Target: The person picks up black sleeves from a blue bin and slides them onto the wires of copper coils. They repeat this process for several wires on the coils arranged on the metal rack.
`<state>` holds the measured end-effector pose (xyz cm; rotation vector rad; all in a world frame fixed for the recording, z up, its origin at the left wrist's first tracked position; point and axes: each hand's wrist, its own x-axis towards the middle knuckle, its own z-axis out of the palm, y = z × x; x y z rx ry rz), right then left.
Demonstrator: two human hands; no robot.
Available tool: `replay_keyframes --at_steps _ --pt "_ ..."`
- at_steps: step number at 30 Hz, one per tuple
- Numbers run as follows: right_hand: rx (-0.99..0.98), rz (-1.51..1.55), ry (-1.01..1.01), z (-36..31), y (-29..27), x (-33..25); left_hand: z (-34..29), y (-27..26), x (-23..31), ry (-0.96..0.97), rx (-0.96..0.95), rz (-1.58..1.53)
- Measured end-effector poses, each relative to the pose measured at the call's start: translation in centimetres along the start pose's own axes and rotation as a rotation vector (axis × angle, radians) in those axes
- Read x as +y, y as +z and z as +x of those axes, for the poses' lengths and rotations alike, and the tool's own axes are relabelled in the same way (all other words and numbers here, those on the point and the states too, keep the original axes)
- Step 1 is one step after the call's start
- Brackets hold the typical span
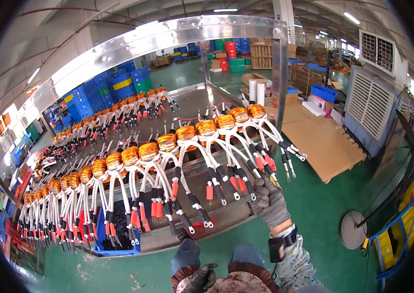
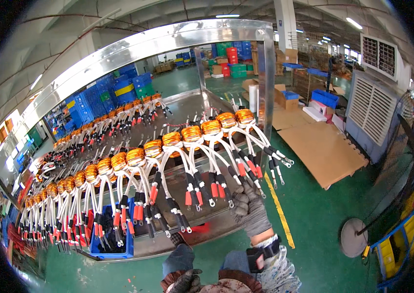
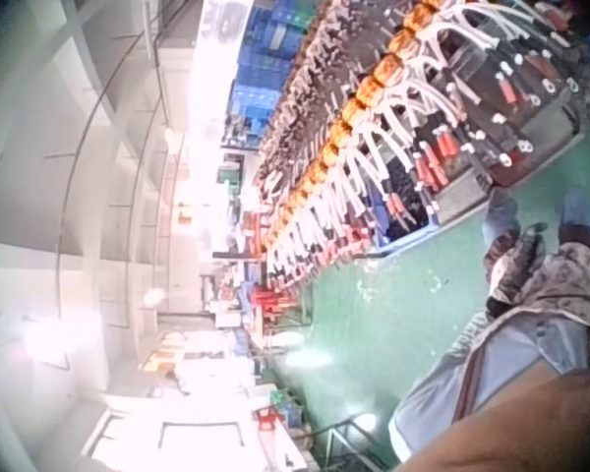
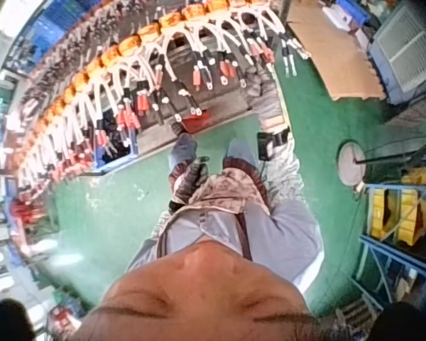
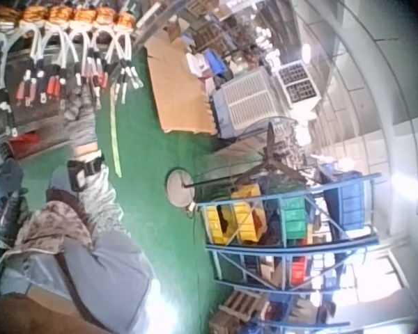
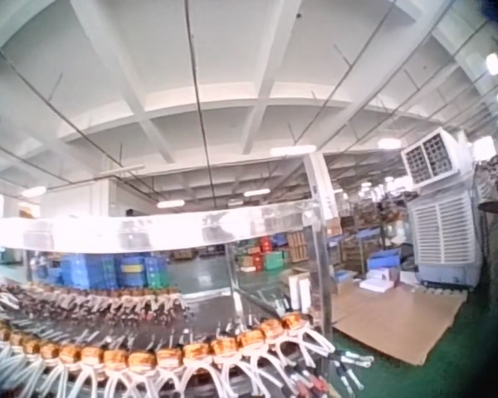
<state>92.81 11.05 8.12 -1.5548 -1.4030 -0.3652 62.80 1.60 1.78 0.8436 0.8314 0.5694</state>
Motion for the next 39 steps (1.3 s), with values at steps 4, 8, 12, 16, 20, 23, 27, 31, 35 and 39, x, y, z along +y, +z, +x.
replay_keyframes --at_steps 4,8,12,16,20,23,27,31,35,39 --pt "0.155 -0.167 -0.194 -0.4 0.3 -0.6 -0.1 -0.1 0.1 0.037 0.011 0.097" --pt "0.17 -0.069 0.051 -0.3 1.0 -1.4 0.0 -0.1 -0.6 0.022 -0.018 0.031" --pt "-0.218 -0.009 0.099 -1.1 -1.3 -3.9 -0.3 0.2 -0.2 -0.008 0.005 0.002" --pt "0.162 -0.131 -0.301 -2.2 0.1 -3.2 -0.4 0.4 0.1 0.038 0.049 0.102" --pt "-0.114 0.68 0.37 -2.8 0.4 -1.9 -0.5 0.1 0.1 0.061 -0.004 0.114" --pt "-0.121 1.492 0.846 -2.5 0.1 -1.6 -0.6 0.1 0.2 0.092 0.001 0.18" --pt "0.031 0.858 0.714 -2.0 -1.2 -4.7 -0.6 0.1 -0.2 0.099 0.033 0.162" --pt "0.112 -0.188 0.221 -1.8 -0.2 -5.0 -0.3 -0.5 -0.9 0.064 0.026 0.106" --pt "0.038 0.429 0.411 -1.5 0.8 -3.4 -0.7 0.7 0.2 0.044 0.034 0.142" --pt "-0.364 1.797 1.091 0.0 -0.3 -2.0 -0.6 0.2 0.0 0.06 -0.021 0.138"
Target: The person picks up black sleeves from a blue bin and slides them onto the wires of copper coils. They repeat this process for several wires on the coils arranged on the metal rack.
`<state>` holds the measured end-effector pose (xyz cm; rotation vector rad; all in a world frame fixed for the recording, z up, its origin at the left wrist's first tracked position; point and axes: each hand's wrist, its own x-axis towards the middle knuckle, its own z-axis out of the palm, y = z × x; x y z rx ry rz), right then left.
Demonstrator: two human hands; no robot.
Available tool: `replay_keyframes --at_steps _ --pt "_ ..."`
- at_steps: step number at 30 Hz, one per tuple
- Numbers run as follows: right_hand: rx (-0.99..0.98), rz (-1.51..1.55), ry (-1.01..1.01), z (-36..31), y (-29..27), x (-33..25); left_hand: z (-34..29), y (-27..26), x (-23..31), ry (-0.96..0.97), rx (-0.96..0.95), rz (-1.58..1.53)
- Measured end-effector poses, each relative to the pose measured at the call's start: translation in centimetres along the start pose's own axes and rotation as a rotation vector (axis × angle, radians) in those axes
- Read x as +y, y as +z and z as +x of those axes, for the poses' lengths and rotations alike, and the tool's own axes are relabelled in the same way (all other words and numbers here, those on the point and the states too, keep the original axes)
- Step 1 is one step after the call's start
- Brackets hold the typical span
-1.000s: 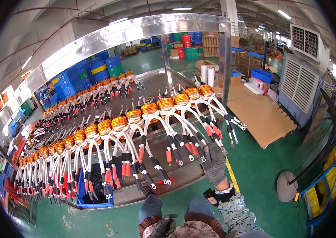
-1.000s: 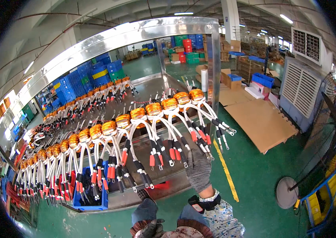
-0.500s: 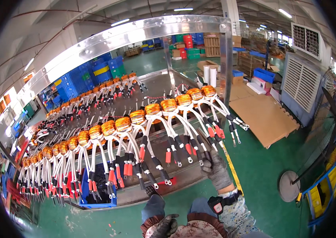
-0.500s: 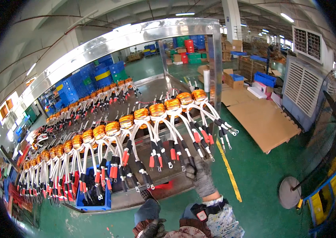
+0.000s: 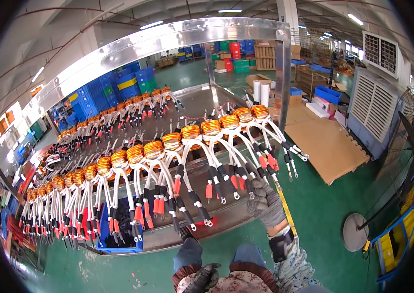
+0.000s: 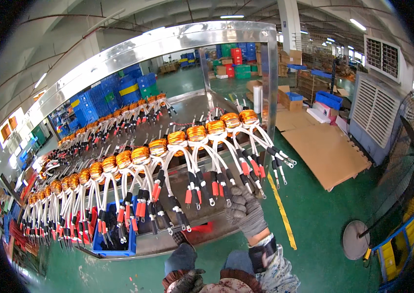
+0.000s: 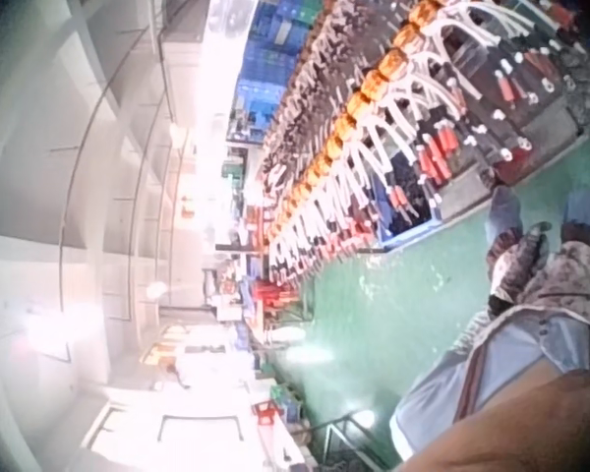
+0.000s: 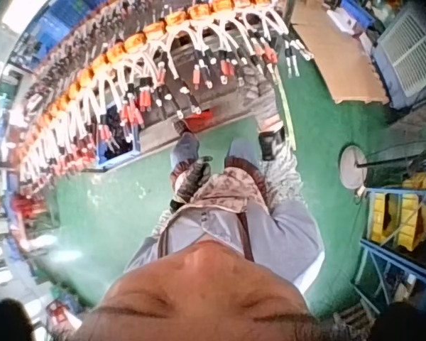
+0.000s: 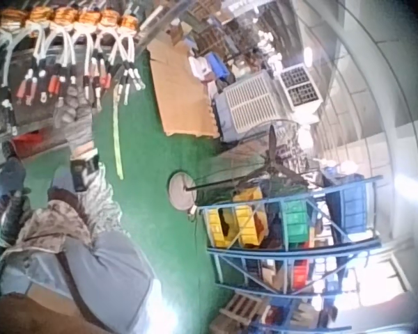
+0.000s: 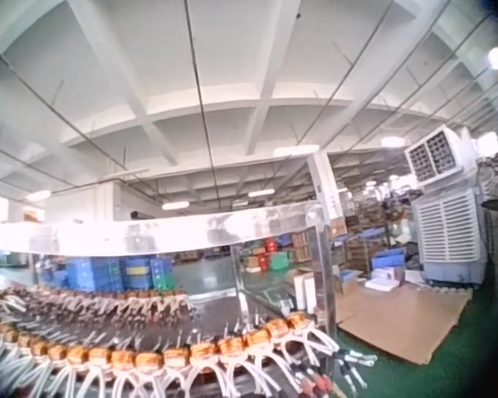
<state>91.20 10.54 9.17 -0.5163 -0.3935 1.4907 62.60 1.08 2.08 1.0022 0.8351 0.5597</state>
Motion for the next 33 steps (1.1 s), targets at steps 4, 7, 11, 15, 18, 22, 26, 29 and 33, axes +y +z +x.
replay_keyframes --at_steps 4,7,11,15,18,22,26,29,33 --pt "-0.002 -0.005 -0.183 0.2 -0.3 1.1 0.4 -0.7 -0.7 0.015 0.003 0.032" --pt "0.235 -0.438 -0.36 -0.1 -0.9 1.5 0.7 -0.4 -0.6 -0.022 0.02 -0.062" --pt "0.166 -0.245 -0.224 -0.2 -0.1 1.7 0.4 -2.7 -4.1 0.06 0.151 -0.091" --pt "0.265 -0.105 -0.116 -0.3 0.1 1.4 -0.1 -0.1 1.7 0.008 0.094 -0.138" --pt "0.283 -0.001 -0.112 -1.0 1.2 1.8 1.1 -1.7 0.1 -0.001 -0.05 -0.179" --pt "0.22 -0.266 -0.079 -4.0 0.9 4.7 2.0 -2.6 0.9 0.097 -0.073 -0.234" --pt "-0.086 -1.402 -0.591 -7.5 -0.7 12.0 3.1 -2.4 2.4 0.147 -0.128 -0.262" --pt "-0.31 -1.616 -0.381 -8.4 2.5 14.7 2.7 -2.1 2.9 0.017 -0.026 -0.239" --pt "-0.371 -1.689 -0.513 -8.0 2.7 16.0 3.4 -2.1 0.4 0.195 0.292 -0.186"
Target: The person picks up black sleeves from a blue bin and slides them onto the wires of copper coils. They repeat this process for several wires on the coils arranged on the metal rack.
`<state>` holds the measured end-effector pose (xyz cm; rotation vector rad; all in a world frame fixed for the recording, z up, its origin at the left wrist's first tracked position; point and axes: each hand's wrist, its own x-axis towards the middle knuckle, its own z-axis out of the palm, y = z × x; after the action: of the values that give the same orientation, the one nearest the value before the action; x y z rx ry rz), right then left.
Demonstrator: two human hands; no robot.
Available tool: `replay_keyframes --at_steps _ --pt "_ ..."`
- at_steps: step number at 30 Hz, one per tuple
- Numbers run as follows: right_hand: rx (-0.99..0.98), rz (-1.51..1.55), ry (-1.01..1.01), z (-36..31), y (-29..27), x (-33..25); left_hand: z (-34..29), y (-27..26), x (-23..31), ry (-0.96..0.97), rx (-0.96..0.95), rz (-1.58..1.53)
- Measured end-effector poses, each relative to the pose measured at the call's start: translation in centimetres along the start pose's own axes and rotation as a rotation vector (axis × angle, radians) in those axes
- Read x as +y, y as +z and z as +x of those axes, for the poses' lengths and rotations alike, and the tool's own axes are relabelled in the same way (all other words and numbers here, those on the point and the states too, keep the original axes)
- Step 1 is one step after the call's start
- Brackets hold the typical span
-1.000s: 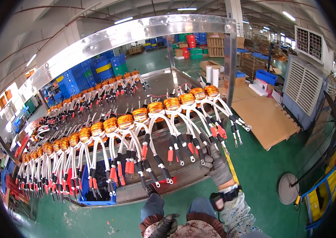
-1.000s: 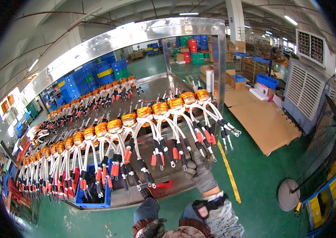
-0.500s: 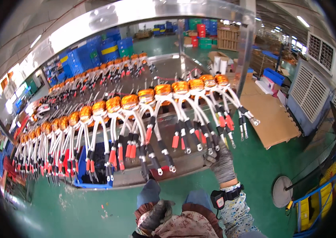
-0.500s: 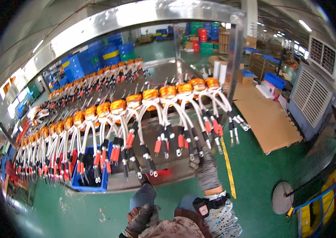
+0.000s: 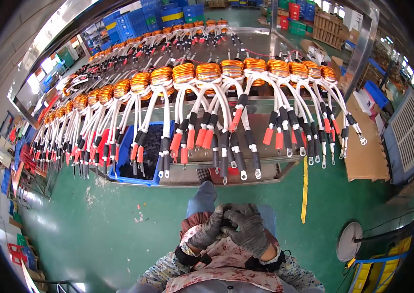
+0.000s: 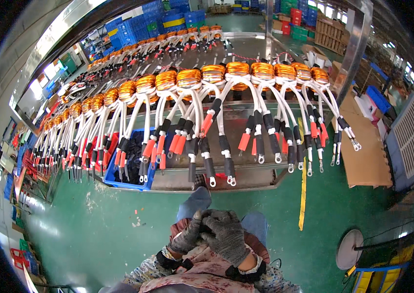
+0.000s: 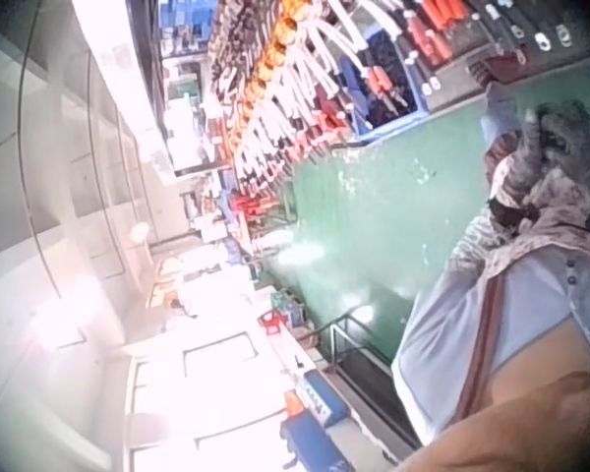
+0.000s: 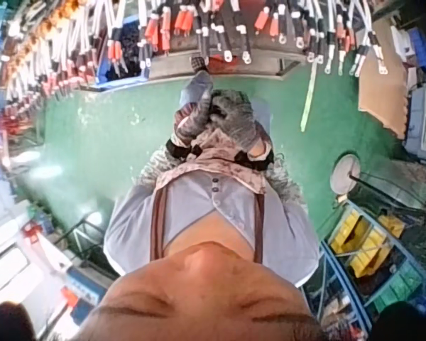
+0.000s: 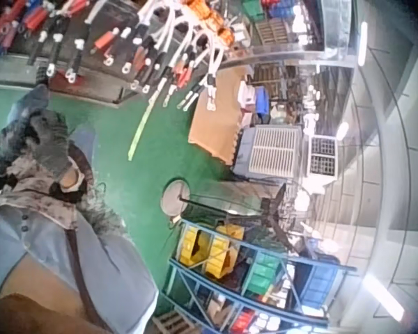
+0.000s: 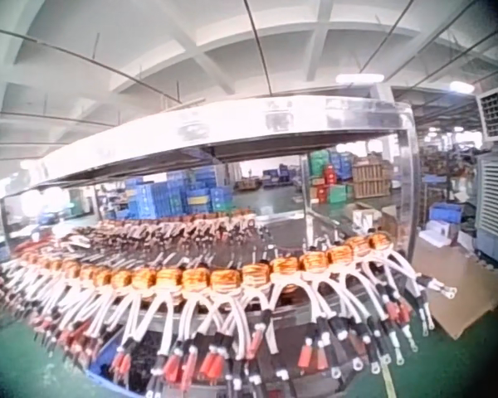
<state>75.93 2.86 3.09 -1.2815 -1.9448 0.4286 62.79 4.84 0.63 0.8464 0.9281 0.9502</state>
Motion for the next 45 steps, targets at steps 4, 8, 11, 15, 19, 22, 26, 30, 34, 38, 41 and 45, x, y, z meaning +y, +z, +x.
replay_keyframes --at_steps 4,8,11,15,19,22,26,30,34,38,41,45 --pt "-0.103 -0.179 -0.221 -0.7 1.2 1.5 -0.4 -0.3 -0.8 0.08 -0.019 0.031" --pt "0.188 0.421 0.151 -0.4 -0.8 1.4 -0.2 -0.6 -0.5 -0.008 -0.167 -0.013" --pt "0.488 1.089 0.395 0.0 -5.0 3.2 -0.3 -1.5 0.1 -0.134 -0.39 -0.015" --pt "0.642 0.937 0.621 0.3 -11.2 5.2 -0.6 -1.6 -0.3 -0.12 -0.342 0.063" --pt "0.776 0.79 0.617 -0.4 -13.0 6.3 -0.8 -0.6 0.0 -0.145 -0.358 0.04" --pt "0.81 0.883 0.615 -0.9 -12.4 8.2 -0.6 -1.2 -0.9 -0.185 -0.371 0.045" --pt "0.806 1.127 0.527 -0.5 -12.4 8.7 -1.0 -0.7 -0.1 -0.177 -0.311 0.044" --pt "0.762 1.353 0.523 0.5 -13.4 7.8 -0.6 -1.9 -2.1 -0.107 -0.287 0.079" --pt "0.702 1.592 0.472 2.0 -14.4 8.7 -0.7 -2.8 -3.2 -0.201 -0.301 -0.001" --pt "0.704 1.52 0.423 3.0 -13.6 10.7 0.4 -3.7 -4.6 -0.233 -0.368 -0.023" --pt "0.975 -0.301 0.223 3.6 -12.4 10.1 0.5 -2.3 -3.6 0.035 -0.064 0.079" --pt "0.897 -0.713 0.455 4.0 -13.0 8.7 0.1 -4.4 -4.1 -0.17 -0.167 0.131"
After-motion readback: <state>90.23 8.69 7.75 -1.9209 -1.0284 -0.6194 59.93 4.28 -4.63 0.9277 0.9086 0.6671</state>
